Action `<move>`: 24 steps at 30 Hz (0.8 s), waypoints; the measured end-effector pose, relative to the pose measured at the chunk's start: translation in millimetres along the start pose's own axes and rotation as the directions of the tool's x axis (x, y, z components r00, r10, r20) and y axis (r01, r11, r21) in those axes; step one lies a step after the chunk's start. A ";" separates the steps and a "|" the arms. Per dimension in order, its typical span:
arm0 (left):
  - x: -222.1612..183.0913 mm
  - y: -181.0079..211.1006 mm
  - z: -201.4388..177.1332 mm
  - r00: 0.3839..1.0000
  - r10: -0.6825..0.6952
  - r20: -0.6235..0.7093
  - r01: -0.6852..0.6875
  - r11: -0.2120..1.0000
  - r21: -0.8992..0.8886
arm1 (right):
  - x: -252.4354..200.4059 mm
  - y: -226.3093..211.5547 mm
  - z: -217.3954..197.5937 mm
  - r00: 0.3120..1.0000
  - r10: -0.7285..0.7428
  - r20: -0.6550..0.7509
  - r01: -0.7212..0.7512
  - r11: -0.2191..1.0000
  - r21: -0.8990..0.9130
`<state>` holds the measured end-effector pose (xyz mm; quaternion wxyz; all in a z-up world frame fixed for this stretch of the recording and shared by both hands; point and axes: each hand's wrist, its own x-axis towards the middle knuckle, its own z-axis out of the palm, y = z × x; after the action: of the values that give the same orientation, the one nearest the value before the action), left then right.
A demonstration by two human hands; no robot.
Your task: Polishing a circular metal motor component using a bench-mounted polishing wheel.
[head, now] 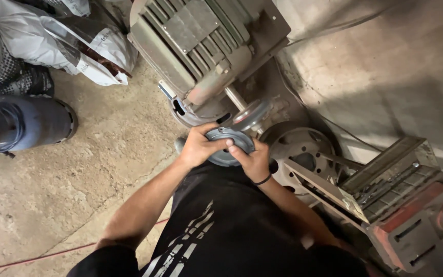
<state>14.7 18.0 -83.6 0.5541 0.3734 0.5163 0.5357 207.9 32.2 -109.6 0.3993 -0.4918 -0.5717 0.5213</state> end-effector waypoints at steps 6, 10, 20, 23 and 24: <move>3.6 4.7 7.8 0.999 0.014 0.043 -0.014 1.000 -0.002 | -6.4 16.6 -7.4 0.999 -0.008 -0.037 0.008 1.000 0.010; 4.4 14.2 12.6 0.998 0.016 0.063 -0.017 1.000 0.012 | -6.7 10.3 -9.3 0.999 0.015 -0.046 -0.015 1.000 0.013; -1.1 13.1 1.1 1.000 0.004 0.010 -0.005 0.997 0.076 | -1.3 -3.9 5.3 1.000 -0.008 -0.012 0.009 0.999 0.036; -0.3 13.0 -3.5 1.000 0.019 0.012 -0.020 0.998 0.062 | 0.8 -0.6 7.4 1.000 0.003 0.003 -0.003 1.000 0.025; -1.4 14.5 -4.8 1.000 0.020 0.006 -0.020 0.998 0.065 | 1.0 1.4 8.3 1.000 0.000 0.011 0.000 1.000 0.021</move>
<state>7.2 18.1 -70.3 0.5374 0.3978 0.5285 0.5231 199.9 31.5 -112.2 0.4014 -0.4848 -0.5682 0.5301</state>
